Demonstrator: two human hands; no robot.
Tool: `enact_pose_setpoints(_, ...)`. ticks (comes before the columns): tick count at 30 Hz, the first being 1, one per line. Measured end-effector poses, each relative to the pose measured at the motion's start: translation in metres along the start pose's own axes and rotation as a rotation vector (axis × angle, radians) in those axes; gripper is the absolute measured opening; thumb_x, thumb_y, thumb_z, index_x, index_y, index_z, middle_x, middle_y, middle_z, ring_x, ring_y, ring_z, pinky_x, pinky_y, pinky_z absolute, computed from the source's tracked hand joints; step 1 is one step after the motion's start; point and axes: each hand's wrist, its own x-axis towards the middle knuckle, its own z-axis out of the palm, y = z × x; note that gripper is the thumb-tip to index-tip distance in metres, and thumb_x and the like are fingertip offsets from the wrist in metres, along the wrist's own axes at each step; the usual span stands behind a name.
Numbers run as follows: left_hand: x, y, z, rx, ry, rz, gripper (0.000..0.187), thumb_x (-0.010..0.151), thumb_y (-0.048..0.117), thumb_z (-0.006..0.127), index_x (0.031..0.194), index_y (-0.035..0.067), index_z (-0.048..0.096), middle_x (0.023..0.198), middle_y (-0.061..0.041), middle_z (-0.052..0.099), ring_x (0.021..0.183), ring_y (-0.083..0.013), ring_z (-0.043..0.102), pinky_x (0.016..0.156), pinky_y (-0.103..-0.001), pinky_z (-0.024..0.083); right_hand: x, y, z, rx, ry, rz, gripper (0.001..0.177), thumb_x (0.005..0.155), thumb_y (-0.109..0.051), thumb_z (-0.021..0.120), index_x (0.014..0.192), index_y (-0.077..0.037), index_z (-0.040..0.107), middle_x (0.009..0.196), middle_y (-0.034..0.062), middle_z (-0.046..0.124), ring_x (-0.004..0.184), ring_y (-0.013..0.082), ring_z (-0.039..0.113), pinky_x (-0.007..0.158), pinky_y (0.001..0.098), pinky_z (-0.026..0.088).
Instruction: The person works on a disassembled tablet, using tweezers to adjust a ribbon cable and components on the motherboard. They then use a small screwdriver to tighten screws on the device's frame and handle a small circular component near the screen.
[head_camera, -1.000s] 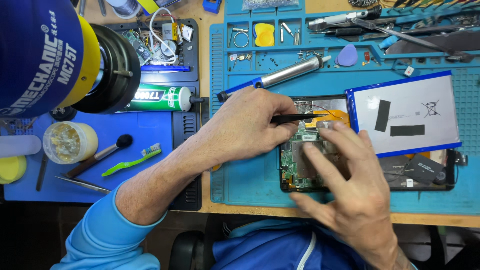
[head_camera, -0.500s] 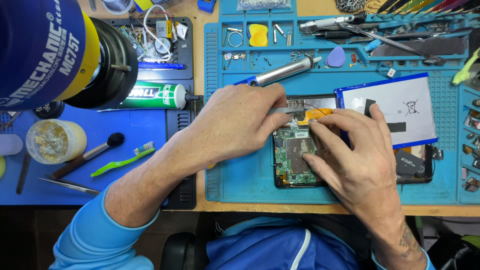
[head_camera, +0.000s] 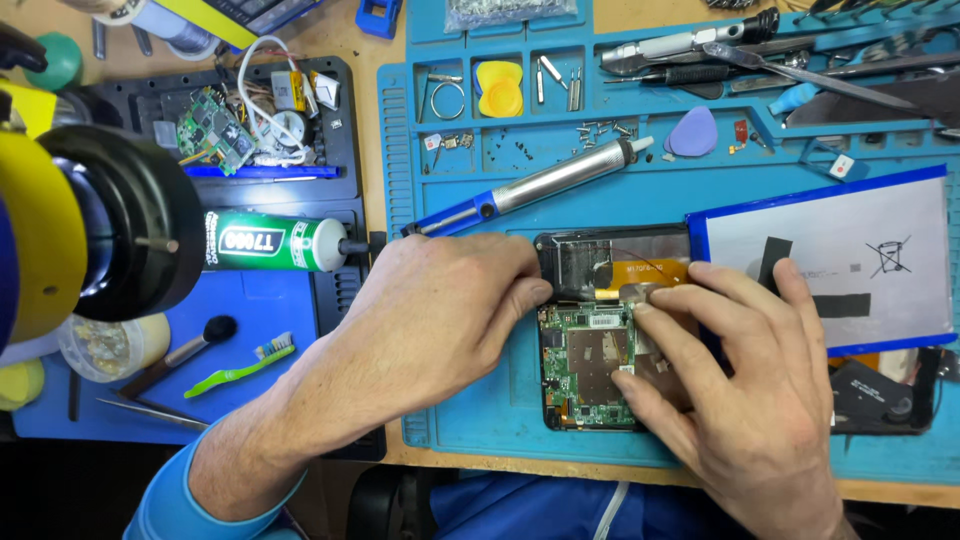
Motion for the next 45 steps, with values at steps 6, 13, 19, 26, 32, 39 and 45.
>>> enact_pose_setpoints(6,0.004,-0.002,-0.003,-0.087,0.003,0.026,0.025,0.112,0.036,0.059,0.102,0.017,0.072,0.093,-0.002,0.083,0.088,-0.0338,0.077,0.07,-0.054,0.053,-0.003,0.009,0.005,-0.044,0.024,-0.085,0.033,0.106,-0.045,0.077,0.122,-0.017,0.082,0.127,0.0073,0.079,0.133,0.0395,0.074,0.13,0.0702,0.041)
enact_pose_setpoints(13,0.005,0.0,-0.004,-0.119,-0.003,0.051,0.025,0.112,0.035,0.057,0.102,0.018,0.073,0.091,0.0,0.081,0.085,-0.031,0.077,0.063,-0.053,0.052,-0.003,0.008,0.008,-0.004,-0.009,-0.034,0.015,0.104,-0.036,0.077,0.112,-0.025,0.083,0.128,0.0014,0.077,0.132,0.0384,0.076,0.125,0.0814,0.042)
enact_pose_setpoints(19,0.007,0.001,-0.004,-0.162,0.008,0.03,0.026,0.111,0.034,0.057,0.099,0.018,0.073,0.089,-0.001,0.081,0.083,-0.0311,0.076,0.064,-0.052,0.052,-0.003,0.009,0.008,-0.039,-0.012,-0.067,0.023,0.104,-0.041,0.068,0.116,-0.027,0.082,0.126,0.0011,0.076,0.125,0.0412,0.078,0.12,0.0837,0.05)
enact_pose_setpoints(26,0.007,0.0,-0.002,-0.188,0.029,0.018,0.024,0.111,0.033,0.06,0.097,0.017,0.071,0.087,-0.002,0.08,0.081,-0.033,0.076,0.067,-0.051,0.052,-0.004,0.01,0.011,-0.021,0.029,-0.104,0.028,0.109,-0.042,0.062,0.116,-0.023,0.082,0.127,-0.0015,0.077,0.125,0.0415,0.077,0.121,0.0788,0.045)
enact_pose_setpoints(32,0.008,-0.003,0.001,-0.188,0.051,0.062,0.023,0.111,0.031,0.06,0.097,0.017,0.07,0.087,-0.001,0.079,0.083,-0.0324,0.075,0.067,-0.051,0.051,-0.004,0.008,0.01,-0.035,0.002,-0.093,0.031,0.109,-0.043,0.061,0.117,-0.022,0.082,0.127,-0.0034,0.078,0.127,0.0391,0.076,0.125,0.0766,0.044)
enact_pose_setpoints(39,0.008,-0.006,0.001,-0.202,0.072,0.102,0.021,0.111,0.029,0.06,0.097,0.016,0.068,0.089,-0.002,0.079,0.086,-0.0337,0.075,0.068,-0.051,0.051,-0.006,0.009,0.013,-0.015,0.012,-0.074,0.026,0.107,-0.042,0.068,0.117,-0.023,0.083,0.125,-0.0014,0.075,0.124,0.0356,0.075,0.127,0.0762,0.043)
enact_pose_setpoints(45,0.008,-0.007,0.002,-0.21,0.071,0.106,0.02,0.111,0.029,0.06,0.098,0.016,0.069,0.089,-0.001,0.079,0.085,-0.0327,0.076,0.067,-0.051,0.051,-0.008,0.013,0.014,-0.018,0.012,-0.096,0.025,0.107,-0.042,0.071,0.121,-0.025,0.082,0.125,-0.0002,0.074,0.122,0.0355,0.075,0.126,0.0769,0.043)
